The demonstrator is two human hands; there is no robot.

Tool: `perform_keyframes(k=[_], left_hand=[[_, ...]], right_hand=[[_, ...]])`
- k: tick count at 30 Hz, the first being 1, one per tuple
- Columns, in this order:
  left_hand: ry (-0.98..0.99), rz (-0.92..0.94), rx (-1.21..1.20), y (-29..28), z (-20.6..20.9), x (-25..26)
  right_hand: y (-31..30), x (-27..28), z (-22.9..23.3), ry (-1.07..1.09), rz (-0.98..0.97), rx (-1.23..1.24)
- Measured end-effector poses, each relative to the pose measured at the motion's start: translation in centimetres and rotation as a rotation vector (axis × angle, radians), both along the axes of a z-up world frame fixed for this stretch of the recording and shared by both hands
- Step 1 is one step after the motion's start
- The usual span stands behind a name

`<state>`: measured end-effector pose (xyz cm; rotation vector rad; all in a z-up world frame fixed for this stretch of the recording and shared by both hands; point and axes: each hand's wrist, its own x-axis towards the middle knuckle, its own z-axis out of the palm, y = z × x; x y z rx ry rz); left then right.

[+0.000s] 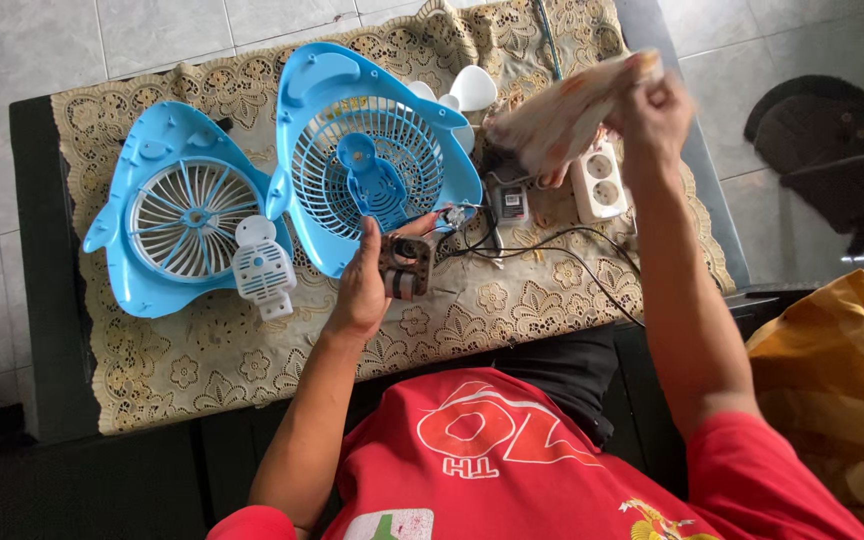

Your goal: The person cleans a small fan motor with a cloth, places it into the fan housing, and connects wires to the motor terminals. They handle the fan housing, motor, and a white plastic control component while working on a table with a lace tablecloth.

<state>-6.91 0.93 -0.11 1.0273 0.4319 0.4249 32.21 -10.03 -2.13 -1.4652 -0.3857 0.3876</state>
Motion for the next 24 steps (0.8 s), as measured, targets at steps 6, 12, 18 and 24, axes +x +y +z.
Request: perform_keyframes(k=[6,12,18,24], left_hand=[[-0.012,0.064,-0.041,0.1,-0.1,-1.6],[-0.043,0.103,-0.055,-0.1,-0.6,-2.7],[-0.021,0.148,-0.137,-0.3,-0.5,-4.5],[-0.008,0.224,-0.099,-0.2,-0.5,-5.4]], right_hand=[[3.0,1.7,1.1,-0.989,0.476,-0.49],[5.6,1.8,-3.3,-0.501,0.369,-0.872],[6.9,6.8,-3.1,-0.715,0.089,-0.814],[8.2,0.6,-0.7,-0.949,0.246,-1.014]])
